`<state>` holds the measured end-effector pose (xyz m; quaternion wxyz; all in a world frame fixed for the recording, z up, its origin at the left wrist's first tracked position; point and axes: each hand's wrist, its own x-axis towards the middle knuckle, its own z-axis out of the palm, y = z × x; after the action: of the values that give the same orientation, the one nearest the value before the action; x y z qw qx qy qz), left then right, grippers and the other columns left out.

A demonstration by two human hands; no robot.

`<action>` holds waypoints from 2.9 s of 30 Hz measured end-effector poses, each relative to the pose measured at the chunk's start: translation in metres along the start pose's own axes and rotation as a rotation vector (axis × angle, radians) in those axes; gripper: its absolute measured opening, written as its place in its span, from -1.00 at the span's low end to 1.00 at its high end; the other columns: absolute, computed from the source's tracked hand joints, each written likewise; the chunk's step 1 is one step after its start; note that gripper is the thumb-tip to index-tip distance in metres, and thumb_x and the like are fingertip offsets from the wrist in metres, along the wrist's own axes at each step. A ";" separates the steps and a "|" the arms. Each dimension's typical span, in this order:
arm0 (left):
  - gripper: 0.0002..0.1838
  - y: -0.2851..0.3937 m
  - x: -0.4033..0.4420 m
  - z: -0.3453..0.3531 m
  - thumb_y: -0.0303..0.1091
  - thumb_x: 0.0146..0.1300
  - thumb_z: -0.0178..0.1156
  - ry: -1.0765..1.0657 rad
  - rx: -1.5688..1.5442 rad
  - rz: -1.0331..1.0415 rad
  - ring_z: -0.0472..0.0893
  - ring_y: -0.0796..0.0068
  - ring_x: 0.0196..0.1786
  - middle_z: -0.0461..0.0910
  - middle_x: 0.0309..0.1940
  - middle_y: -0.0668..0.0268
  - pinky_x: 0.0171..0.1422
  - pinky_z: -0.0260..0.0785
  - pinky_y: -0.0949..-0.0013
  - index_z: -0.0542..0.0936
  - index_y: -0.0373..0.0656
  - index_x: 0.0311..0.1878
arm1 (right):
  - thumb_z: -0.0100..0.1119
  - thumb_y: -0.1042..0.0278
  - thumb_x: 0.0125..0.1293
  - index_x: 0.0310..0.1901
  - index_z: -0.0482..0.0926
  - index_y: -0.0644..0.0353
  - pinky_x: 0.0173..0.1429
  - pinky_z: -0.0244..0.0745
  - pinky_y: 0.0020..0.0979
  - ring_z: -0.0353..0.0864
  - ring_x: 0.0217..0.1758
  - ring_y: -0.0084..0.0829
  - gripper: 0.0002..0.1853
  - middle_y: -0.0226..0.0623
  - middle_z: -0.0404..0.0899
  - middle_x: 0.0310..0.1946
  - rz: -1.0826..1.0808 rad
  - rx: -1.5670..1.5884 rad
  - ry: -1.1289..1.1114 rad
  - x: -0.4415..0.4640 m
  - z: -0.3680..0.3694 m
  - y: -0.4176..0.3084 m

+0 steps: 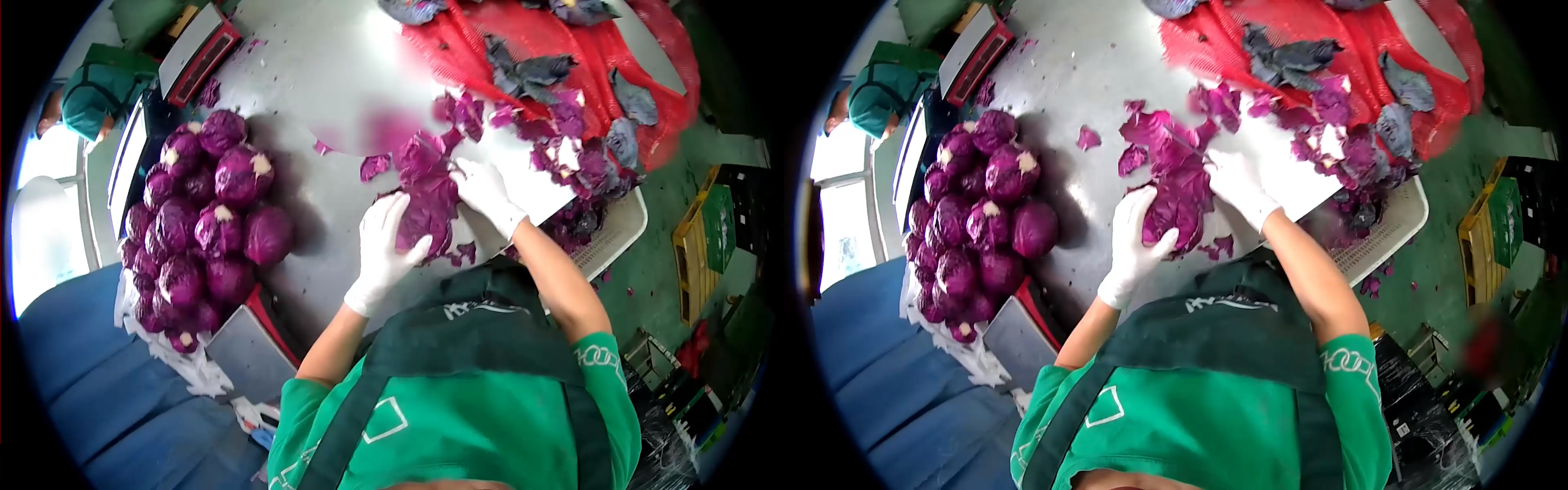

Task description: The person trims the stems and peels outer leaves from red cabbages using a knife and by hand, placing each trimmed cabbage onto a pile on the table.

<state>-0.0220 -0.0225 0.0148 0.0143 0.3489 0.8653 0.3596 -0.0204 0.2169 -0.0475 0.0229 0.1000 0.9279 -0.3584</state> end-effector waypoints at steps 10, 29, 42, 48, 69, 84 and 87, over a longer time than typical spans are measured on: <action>-0.33 0.013 -0.009 0.008 -0.16 0.40 0.19 0.134 -0.163 -0.576 0.30 0.01 0.23 0.35 0.21 0.00 0.41 0.12 0.01 0.24 -0.12 0.49 | 0.32 0.08 0.30 0.05 0.60 0.22 0.00 0.54 -0.22 0.65 -0.17 -0.12 -0.57 -0.21 0.55 -0.25 0.213 0.449 -0.018 -0.051 -0.019 -0.076; 0.15 0.003 0.001 -0.005 -0.09 -0.24 0.66 -0.062 -0.035 -0.101 0.27 -0.06 0.40 0.25 0.31 -0.09 0.48 0.17 0.03 0.19 -0.32 0.37 | 0.15 0.31 0.36 -0.20 0.58 0.26 -0.04 0.50 -0.09 0.60 -0.20 0.06 -0.82 0.03 0.59 -0.30 0.036 0.071 0.143 -0.021 -0.014 0.014; 0.22 0.037 0.004 0.001 -0.07 -0.16 0.62 -0.023 -0.003 -0.384 0.22 -0.09 0.35 0.15 0.26 -0.08 0.44 0.16 -0.04 0.06 -0.22 0.50 | 0.02 0.21 0.47 0.54 0.03 0.15 -0.33 0.56 -0.15 0.68 -0.43 -0.06 -0.31 0.00 0.68 -0.33 0.072 0.076 -0.153 -0.106 -0.020 -0.076; 0.18 0.039 0.006 0.010 -0.07 -0.14 0.59 -0.038 0.050 -0.345 0.18 -0.13 0.31 0.15 0.24 -0.13 0.38 0.15 -0.13 0.11 -0.24 0.50 | -0.02 0.15 0.49 0.55 0.04 0.07 -0.44 0.54 -0.16 0.66 -0.51 -0.11 -0.33 -0.06 0.66 -0.41 -0.053 -0.078 0.055 -0.099 -0.008 -0.065; 0.15 0.049 -0.005 0.030 -0.05 -0.16 0.59 0.105 0.103 -0.315 0.19 -0.19 0.28 0.15 0.23 -0.16 0.33 0.16 -0.18 0.17 -0.19 0.48 | -0.14 -0.01 0.52 0.21 0.58 0.06 0.12 0.52 -0.17 0.66 0.03 -0.01 -0.54 -0.04 0.68 -0.04 0.282 0.164 0.149 -0.057 0.002 0.012; 0.11 0.031 -0.018 0.009 -0.25 -0.13 0.54 -0.035 -0.163 -0.315 0.06 -0.15 0.45 0.00 0.38 -0.11 0.53 0.06 -0.06 0.13 -0.09 0.52 | 0.32 -0.18 0.19 0.19 0.52 0.15 -0.01 0.60 -0.19 0.65 -0.01 -0.08 -0.33 -0.04 0.66 -0.09 -0.135 -0.004 0.105 -0.044 -0.019 -0.078; 0.08 0.033 -0.015 0.008 -0.27 -0.15 0.54 -0.053 -0.156 -0.294 0.06 -0.14 0.45 0.01 0.37 -0.10 0.52 0.07 -0.06 0.18 -0.09 0.49 | 0.33 -0.07 0.21 -0.20 0.58 0.11 -0.31 0.55 -0.26 0.67 -0.48 -0.27 -0.61 -0.27 0.65 -0.49 -0.018 0.157 0.084 -0.022 -0.024 -0.071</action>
<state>0.0110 -0.0109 0.0264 0.1165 0.2256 0.8759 0.4103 -0.0125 0.1781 0.0200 -0.0271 0.1078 0.8979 -0.4258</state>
